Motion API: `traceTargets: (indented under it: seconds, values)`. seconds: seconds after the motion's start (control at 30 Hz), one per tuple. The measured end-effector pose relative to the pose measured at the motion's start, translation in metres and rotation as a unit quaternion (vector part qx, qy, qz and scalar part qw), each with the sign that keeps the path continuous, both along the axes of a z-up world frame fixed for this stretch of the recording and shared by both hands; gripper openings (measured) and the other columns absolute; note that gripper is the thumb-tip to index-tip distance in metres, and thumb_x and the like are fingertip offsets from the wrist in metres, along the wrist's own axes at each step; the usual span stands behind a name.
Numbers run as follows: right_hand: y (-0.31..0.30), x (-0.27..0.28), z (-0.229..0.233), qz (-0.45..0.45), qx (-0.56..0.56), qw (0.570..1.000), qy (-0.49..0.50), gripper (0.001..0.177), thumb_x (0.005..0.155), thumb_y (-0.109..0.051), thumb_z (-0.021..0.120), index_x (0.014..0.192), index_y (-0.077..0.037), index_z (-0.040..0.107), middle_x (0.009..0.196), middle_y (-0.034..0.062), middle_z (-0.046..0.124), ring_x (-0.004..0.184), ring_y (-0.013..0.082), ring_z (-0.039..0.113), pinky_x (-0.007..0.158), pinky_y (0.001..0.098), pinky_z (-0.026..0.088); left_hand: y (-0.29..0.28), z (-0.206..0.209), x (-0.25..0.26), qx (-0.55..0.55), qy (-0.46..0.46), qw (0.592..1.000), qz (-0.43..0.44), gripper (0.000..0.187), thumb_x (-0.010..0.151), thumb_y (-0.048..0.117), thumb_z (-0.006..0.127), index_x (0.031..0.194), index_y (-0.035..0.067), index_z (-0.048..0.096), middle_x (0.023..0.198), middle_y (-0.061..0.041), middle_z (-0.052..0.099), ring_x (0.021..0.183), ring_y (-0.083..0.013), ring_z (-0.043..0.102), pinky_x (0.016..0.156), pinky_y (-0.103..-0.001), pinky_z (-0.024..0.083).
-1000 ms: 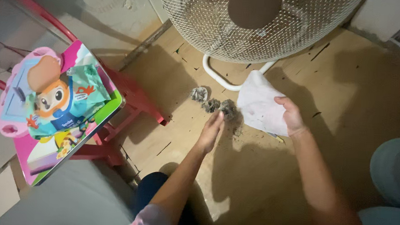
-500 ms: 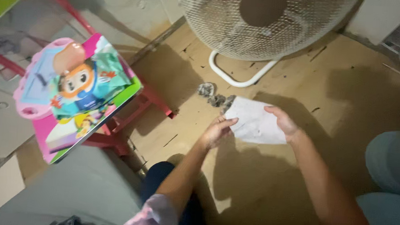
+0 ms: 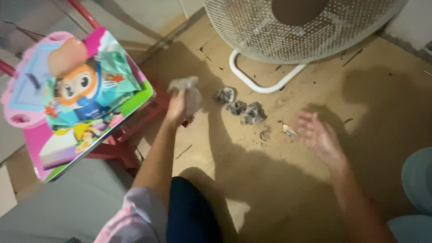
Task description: The person picks up clumps of hair and debris from the floor by hand and with a cloth, then places them into a small child's chair and a toy tablet.
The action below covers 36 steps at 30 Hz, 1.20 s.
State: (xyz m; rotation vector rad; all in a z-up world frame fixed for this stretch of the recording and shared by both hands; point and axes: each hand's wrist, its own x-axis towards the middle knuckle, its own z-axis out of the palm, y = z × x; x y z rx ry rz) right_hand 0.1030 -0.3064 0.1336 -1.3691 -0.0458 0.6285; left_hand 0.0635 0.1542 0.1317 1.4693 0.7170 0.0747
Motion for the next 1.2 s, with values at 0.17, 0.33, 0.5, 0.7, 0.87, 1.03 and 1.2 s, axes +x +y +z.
traceTargets:
  seconds: [0.17,0.33,0.5,0.7,0.87,1.03,1.2]
  values:
    - [-0.029,0.015,-0.022,-0.092,-0.017,0.995,-0.047,0.060,0.111,-0.048,0.032,0.143,-0.001,0.051,0.136,0.0197,0.063,0.122,0.0271,0.063,0.107,0.0462,0.050,0.002,-0.112,-0.008,0.337,0.156,0.921,-0.116,0.066,0.101,0.043,0.046,0.153,0.007,0.031,0.148,-0.023,0.042,0.134,-0.0465,0.043,0.105,-0.066,0.036]
    - [-0.037,0.001,-0.038,-0.091,-0.101,0.990,-0.025,0.066,0.107,-0.053,0.029,0.141,-0.002,0.054,0.133,0.0189,0.066,0.121,0.0286,0.065,0.105,0.0417,0.052,-0.092,-0.261,-0.080,0.622,0.105,0.750,-0.198,0.065,0.105,0.036,0.046,0.150,-0.008,0.031,0.164,-0.027,0.027,0.150,-0.0542,0.020,0.112,-0.074,0.023]
    - [-0.035,-0.011,-0.037,-0.067,-0.037,0.997,-0.032,0.063,0.108,-0.051,0.031,0.141,-0.001,0.052,0.133,0.0191,0.065,0.119,0.0300,0.065,0.102,0.0418,0.053,-0.185,-0.226,-0.098,0.239,0.048,0.951,-0.189,0.065,0.102,0.035,0.047,0.150,-0.006,0.034,0.159,-0.025,0.035,0.145,-0.0496,0.030,0.112,-0.070,0.030]
    - [-0.032,-0.019,-0.006,-0.056,-0.045,0.997,-0.028,0.059,0.109,-0.046,0.033,0.137,0.001,0.054,0.129,0.0179,0.067,0.117,0.0289,0.067,0.100,0.0415,0.056,-0.183,-0.094,-0.097,-0.193,-0.038,0.977,-0.086,0.064,0.099,0.035,0.049,0.150,-0.003,0.037,0.153,-0.024,0.045,0.139,-0.0441,0.043,0.112,-0.064,0.038]
    - [-0.015,-0.030,0.011,-0.010,-0.080,0.994,-0.076,0.057,0.109,-0.045,0.033,0.137,0.000,0.056,0.132,0.0165,0.067,0.121,0.0277,0.066,0.104,0.0412,0.053,-0.155,-0.011,-0.098,-0.372,-0.086,0.918,-0.105,0.064,0.096,0.034,0.050,0.149,0.000,0.040,0.148,-0.022,0.053,0.133,-0.0395,0.054,0.112,-0.060,0.044]
    - [-0.002,-0.044,0.015,0.033,-0.012,0.998,-0.058,0.062,0.105,-0.051,0.033,0.143,-0.006,0.052,0.141,0.0099,0.063,0.131,0.0213,0.060,0.109,0.0388,0.047,-0.170,0.032,-0.106,-0.521,-0.161,0.817,-0.189,0.065,0.096,0.032,0.052,0.150,-0.002,0.042,0.149,-0.023,0.054,0.136,-0.0401,0.054,0.115,-0.061,0.043]
    - [0.024,-0.089,0.000,0.065,0.157,0.985,0.032,0.055,0.097,-0.041,0.051,0.141,-0.008,0.051,0.137,0.0095,0.063,0.128,0.0222,0.062,0.103,0.0435,0.051,-0.181,0.011,-0.101,-0.555,-0.115,0.806,-0.171,0.061,0.102,0.032,0.046,0.151,-0.004,0.043,0.147,-0.023,0.057,0.136,-0.0403,0.055,0.117,-0.059,0.041]
